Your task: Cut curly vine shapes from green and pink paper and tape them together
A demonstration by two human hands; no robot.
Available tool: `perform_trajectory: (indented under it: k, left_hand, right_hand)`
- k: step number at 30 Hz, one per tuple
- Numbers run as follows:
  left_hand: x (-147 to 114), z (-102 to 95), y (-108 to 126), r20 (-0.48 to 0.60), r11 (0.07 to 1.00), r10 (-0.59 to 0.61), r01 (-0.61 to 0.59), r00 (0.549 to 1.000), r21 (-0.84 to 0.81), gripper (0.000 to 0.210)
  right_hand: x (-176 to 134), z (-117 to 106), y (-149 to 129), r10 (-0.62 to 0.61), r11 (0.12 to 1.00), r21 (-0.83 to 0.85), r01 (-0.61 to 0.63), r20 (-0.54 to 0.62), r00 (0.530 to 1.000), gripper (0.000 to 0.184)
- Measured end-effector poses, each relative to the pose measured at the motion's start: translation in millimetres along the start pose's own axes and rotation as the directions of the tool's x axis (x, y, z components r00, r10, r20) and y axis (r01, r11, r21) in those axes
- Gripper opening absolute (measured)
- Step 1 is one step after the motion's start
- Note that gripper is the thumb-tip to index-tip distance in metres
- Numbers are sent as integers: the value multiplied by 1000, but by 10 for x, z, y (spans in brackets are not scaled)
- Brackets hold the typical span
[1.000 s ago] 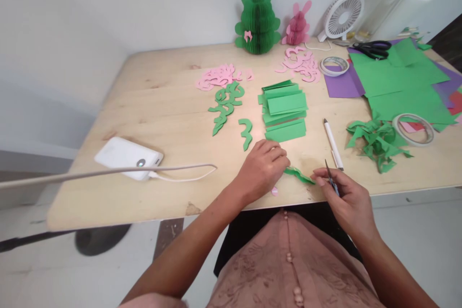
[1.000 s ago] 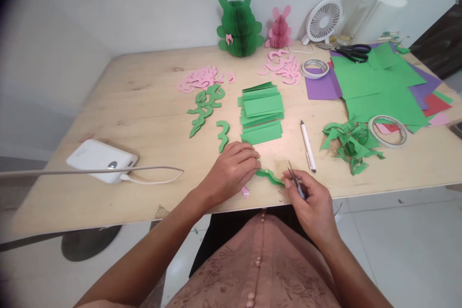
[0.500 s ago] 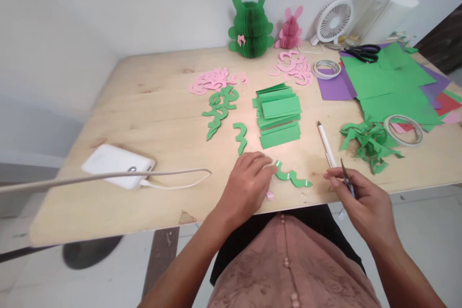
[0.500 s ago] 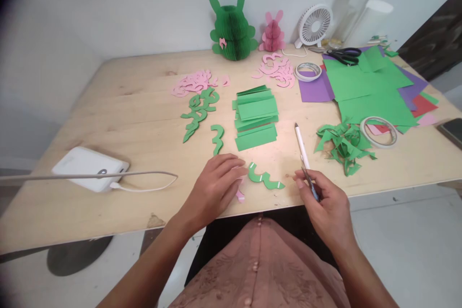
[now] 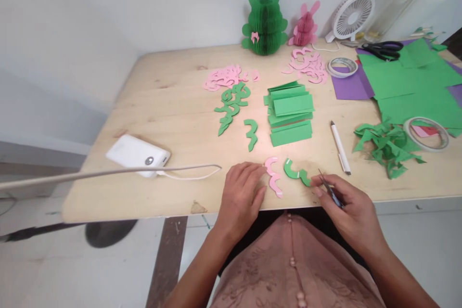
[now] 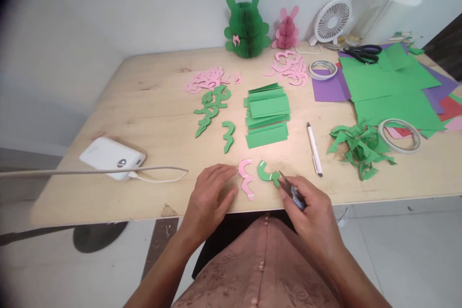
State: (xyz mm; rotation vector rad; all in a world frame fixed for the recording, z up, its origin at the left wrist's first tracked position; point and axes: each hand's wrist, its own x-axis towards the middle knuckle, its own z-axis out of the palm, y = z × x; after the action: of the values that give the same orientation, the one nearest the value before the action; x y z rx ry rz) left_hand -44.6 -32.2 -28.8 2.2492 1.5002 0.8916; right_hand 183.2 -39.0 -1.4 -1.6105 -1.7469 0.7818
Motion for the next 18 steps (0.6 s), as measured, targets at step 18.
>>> perform_trajectory:
  k: [18]
  left_hand:
    - [78,123,32,-39,999,-28,27,999,-30,35]
  right_hand:
    - [-18,181,-5,52,997,42,-60,181,982,21]
